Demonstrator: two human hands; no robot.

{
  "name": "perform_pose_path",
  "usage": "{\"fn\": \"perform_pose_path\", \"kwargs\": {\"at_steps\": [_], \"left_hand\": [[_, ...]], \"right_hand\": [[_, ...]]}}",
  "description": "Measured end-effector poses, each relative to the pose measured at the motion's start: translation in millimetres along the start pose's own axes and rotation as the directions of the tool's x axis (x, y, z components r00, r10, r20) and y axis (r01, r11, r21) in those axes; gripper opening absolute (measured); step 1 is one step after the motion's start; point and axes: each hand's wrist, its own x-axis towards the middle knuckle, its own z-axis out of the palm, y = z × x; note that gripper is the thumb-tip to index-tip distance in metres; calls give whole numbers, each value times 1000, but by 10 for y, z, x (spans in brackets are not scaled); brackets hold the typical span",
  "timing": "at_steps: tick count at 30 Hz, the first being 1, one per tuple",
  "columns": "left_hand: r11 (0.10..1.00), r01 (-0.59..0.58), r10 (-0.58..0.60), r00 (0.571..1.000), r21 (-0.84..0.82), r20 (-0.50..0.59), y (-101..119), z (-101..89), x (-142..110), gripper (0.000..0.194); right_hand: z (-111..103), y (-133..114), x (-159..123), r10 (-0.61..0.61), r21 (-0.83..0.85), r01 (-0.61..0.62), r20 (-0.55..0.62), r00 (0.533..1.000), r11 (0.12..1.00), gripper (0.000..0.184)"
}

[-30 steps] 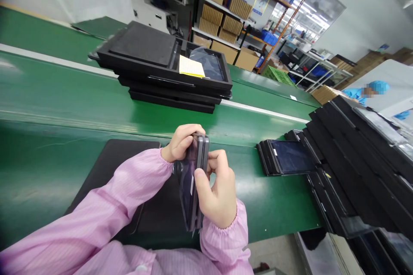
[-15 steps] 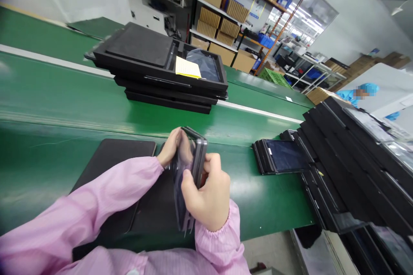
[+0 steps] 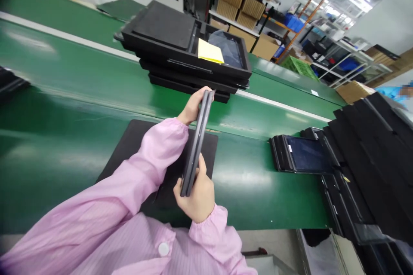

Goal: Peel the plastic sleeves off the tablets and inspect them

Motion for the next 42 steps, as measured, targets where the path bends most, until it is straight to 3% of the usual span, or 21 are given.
{"fn": "perform_pose_path", "kwargs": {"at_steps": [6, 12, 17, 23, 37, 42], "left_hand": [[1000, -13, 12, 999, 25, 38, 36, -40, -92, 67], [1000, -12, 13, 1000, -10, 19, -27, -80, -89, 65], [999, -29, 29, 999, -17, 19, -44, -82, -85, 65], [1000, -17, 18, 1000, -13, 20, -26, -77, -90, 63], [997, -83, 83, 996, -2, 29, 53, -54, -106, 62], [998, -55, 55, 998, 17, 21, 25, -53, -105, 61]], "right_hand": [[165, 217, -47, 18, 49, -21, 68, 998, 999, 63], [-71, 69, 70, -33, -2, 34, 191, 981, 999, 79], [-267, 2, 150, -41, 157, 3, 241, 970, 988, 77], [-247, 31, 127, 60, 228, -103, 187, 981, 968, 61], [-311, 43, 73, 63, 354, -144, 231, 971, 924, 64], [-312, 62, 81, 95, 368, -172, 217, 972, 914, 59]]}}
